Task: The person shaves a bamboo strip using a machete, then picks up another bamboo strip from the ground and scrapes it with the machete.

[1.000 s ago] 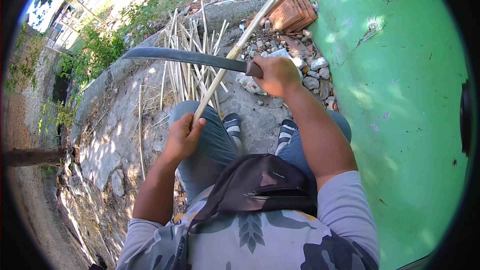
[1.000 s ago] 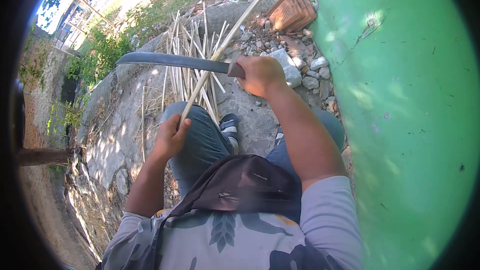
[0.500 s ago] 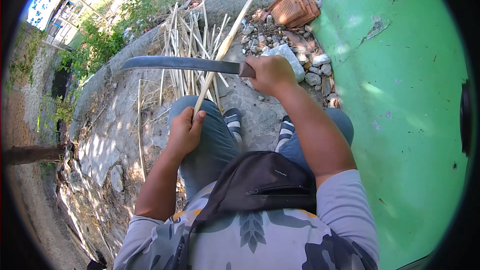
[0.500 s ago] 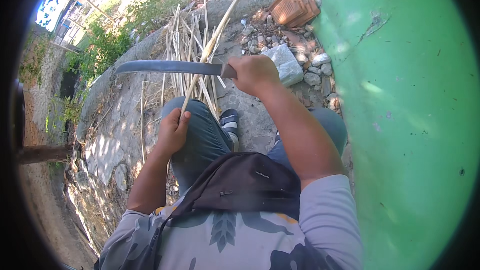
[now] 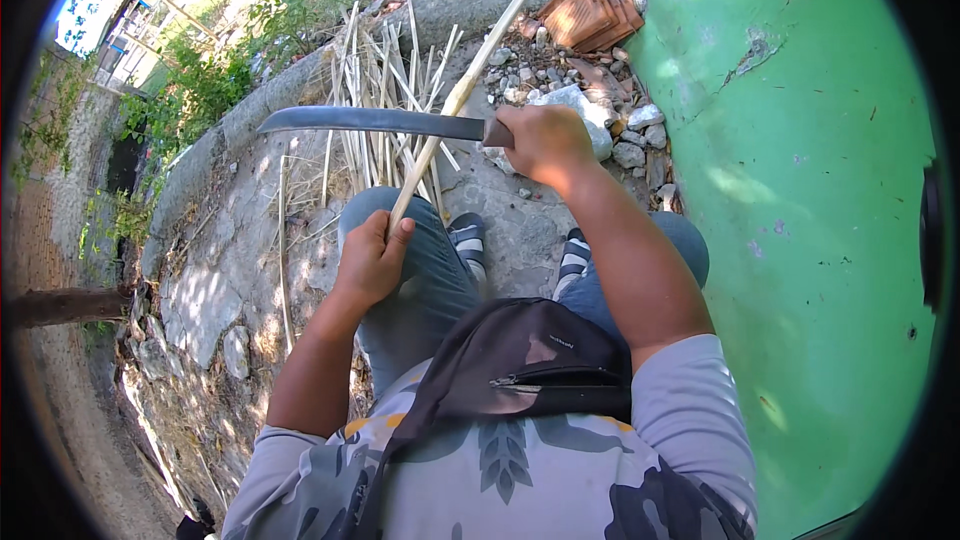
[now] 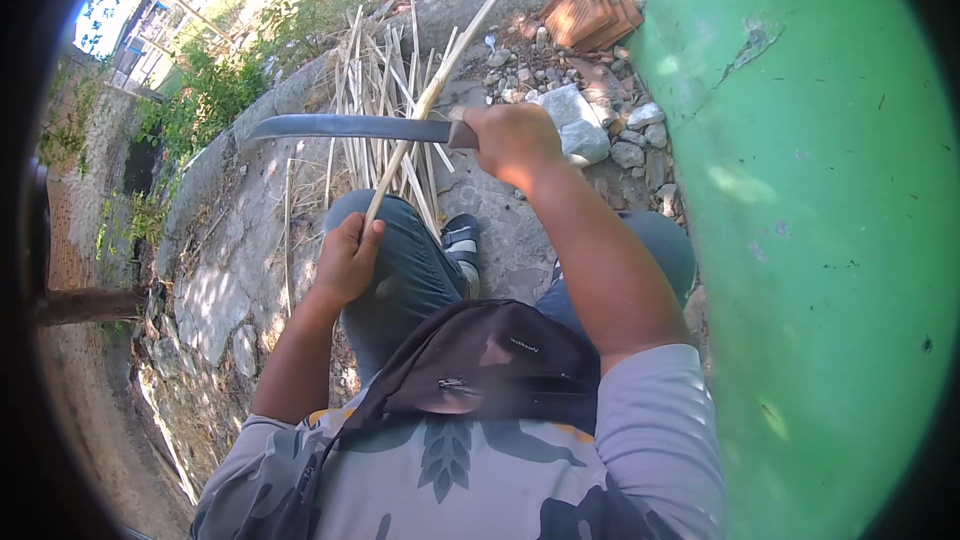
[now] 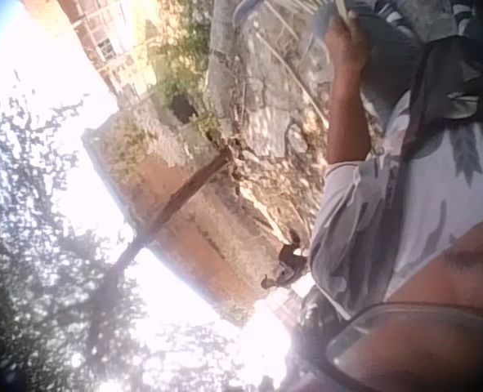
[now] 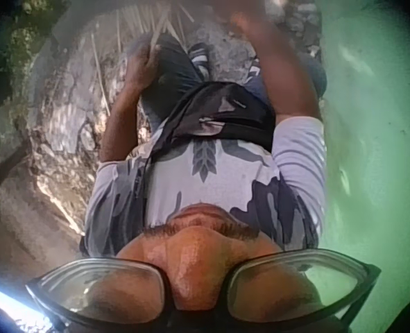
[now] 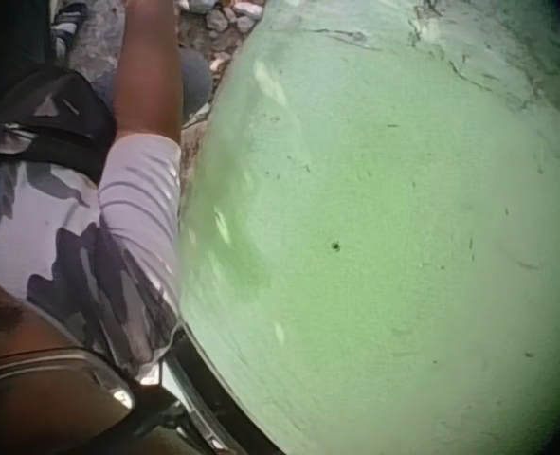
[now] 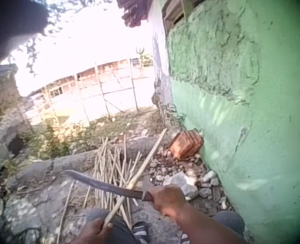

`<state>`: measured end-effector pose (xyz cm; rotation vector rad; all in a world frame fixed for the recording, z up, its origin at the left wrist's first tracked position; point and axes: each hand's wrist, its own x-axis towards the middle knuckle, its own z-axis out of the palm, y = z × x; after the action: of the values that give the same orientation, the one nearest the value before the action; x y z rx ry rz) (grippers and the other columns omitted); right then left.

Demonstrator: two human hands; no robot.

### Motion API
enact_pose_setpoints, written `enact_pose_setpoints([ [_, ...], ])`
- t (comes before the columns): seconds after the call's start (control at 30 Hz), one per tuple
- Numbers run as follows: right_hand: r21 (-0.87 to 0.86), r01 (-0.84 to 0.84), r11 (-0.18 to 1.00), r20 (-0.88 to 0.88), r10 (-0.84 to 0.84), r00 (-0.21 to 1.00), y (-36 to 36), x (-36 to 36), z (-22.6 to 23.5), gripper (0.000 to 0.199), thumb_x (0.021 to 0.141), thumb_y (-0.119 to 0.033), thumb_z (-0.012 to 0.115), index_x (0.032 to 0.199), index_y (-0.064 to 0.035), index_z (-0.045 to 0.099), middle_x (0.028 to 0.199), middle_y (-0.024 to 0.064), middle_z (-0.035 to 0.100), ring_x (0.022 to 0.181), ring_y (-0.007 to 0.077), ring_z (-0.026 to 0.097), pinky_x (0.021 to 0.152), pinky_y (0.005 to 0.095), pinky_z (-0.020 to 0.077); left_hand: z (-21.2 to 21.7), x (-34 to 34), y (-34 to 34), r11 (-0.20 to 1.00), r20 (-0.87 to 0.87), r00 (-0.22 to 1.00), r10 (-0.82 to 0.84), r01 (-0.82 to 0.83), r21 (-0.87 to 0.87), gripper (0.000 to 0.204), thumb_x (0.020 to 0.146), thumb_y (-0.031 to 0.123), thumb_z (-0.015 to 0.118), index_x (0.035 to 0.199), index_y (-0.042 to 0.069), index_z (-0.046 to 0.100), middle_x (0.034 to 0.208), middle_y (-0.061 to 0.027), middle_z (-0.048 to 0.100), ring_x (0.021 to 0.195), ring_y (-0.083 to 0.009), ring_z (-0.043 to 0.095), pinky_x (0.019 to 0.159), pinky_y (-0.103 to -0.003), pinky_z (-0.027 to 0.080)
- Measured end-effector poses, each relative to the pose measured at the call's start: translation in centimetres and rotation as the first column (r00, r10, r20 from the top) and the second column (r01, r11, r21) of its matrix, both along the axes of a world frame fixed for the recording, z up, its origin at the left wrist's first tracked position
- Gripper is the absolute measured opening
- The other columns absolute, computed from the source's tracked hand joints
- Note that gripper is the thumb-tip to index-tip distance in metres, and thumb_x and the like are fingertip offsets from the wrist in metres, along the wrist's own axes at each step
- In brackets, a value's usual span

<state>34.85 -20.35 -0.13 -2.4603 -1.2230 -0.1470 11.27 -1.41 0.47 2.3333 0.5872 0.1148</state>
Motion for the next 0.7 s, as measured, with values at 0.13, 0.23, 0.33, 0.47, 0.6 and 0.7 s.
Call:
enact_pose_setpoints([
  [0.13, 0.158, 0.133, 0.978, -0.06, -0.124, 0.99, -1.6, 2.5, -1.6, 0.022, 0.081, -0.023, 0.071, 0.102, -0.0147, 0.068, 0.081, 0.014, 0.071, 0.081, 0.0375, 0.071, 0.071, 0.0485, 0.0556, 0.7, 0.0, -0.4, 0.996, -0.03, 0.998, -0.046, 0.049, 0.073, 0.045, 0.102, 0.04, 0.062, 0.083, 0.0, 0.055, 0.064, -0.0185, 0.057, 0.057, -0.0354, 0.054, 0.057, -0.045, 0.042],
  [0.23, 0.18, 0.15, 0.972, -0.072, -0.139, 0.988, -1.8, 2.6, -1.8, 0.015, 0.084, -0.021, 0.069, 0.098, -0.0163, 0.068, 0.086, 0.0112, 0.073, 0.085, 0.0362, 0.072, 0.076, 0.0479, 0.0563, 0.9, 0.2, -0.8, 0.992, -0.056, 0.998, -0.038, 0.044, 0.115, 0.044, 0.101, 0.039, 0.063, 0.082, 0.0, 0.056, 0.065, -0.0192, 0.057, 0.059, -0.0384, 0.056, 0.057, -0.047, 0.042],
  [0.33, 0.047, 0.049, 0.998, -0.07, -0.045, 0.996, -0.5, 0.3, -0.9, 0.021, 0.08, -0.02, 0.073, 0.099, -0.0153, 0.066, 0.083, 0.0123, 0.071, 0.083, 0.0373, 0.07, 0.074, 0.0497, 0.0551, 0.6, 0.2, -0.4, 0.993, -0.057, 0.998, -0.038, 0.045, 0.113, 0.044, 0.1, 0.039, 0.063, 0.081, 0.0, 0.056, 0.064, -0.0188, 0.056, 0.058, -0.0369, 0.055, 0.056, -0.046, 0.042],
  [0.47, 0.032, 0.02, 0.999, -0.134, -0.016, 0.991, -0.5, 0.3, -0.2, 0.017, 0.079, -0.019, 0.073, 0.095, -0.0148, 0.066, 0.081, 0.0126, 0.07, 0.082, 0.0364, 0.07, 0.072, 0.0497, 0.0536, 0.4, -0.2, -0.5, 0.996, -0.002, 0.999, -0.041, 0.041, 0.082, 0.044, 0.1, 0.039, 0.065, 0.081, 0.0, 0.056, 0.062, -0.0184, 0.056, 0.056, -0.0361, 0.054, 0.056, -0.045, 0.042],
  [0.6, 0.087, 0.053, 0.995, -0.123, -0.042, 0.992, -0.4, 0.7, -1.1, 0.012, 0.079, -0.017, 0.071, 0.09, -0.0151, 0.069, 0.08, 0.0103, 0.072, 0.08, 0.0341, 0.073, 0.074, 0.0465, 0.0555, 0.4, 0.0, -0.9, 0.997, 0.014, 1.0, 0.0, -0.001, 0.079, 0.044, 0.099, 0.04, 0.066, 0.082, 0.0, 0.057, 0.062, -0.0183, 0.056, 0.056, -0.0359, 0.054, 0.056, -0.045, 0.042],
  [0.7, 0.075, 0.039, 0.996, -0.051, -0.035, 0.998, -0.4, 1.3, -1.7, 0.015, 0.078, -0.017, 0.071, 0.093, -0.016, 0.07, 0.08, 0.0111, 0.072, 0.079, 0.0341, 0.072, 0.073, 0.0471, 0.0555, 0.7, 0.2, -1.1, 0.995, -0.014, 1.0, 0.012, -0.011, 0.104, 0.044, 0.099, 0.04, 0.066, 0.083, 0.0, 0.058, 0.064, -0.0187, 0.058, 0.058, -0.0363, 0.056, 0.057, -0.046, 0.043],
])
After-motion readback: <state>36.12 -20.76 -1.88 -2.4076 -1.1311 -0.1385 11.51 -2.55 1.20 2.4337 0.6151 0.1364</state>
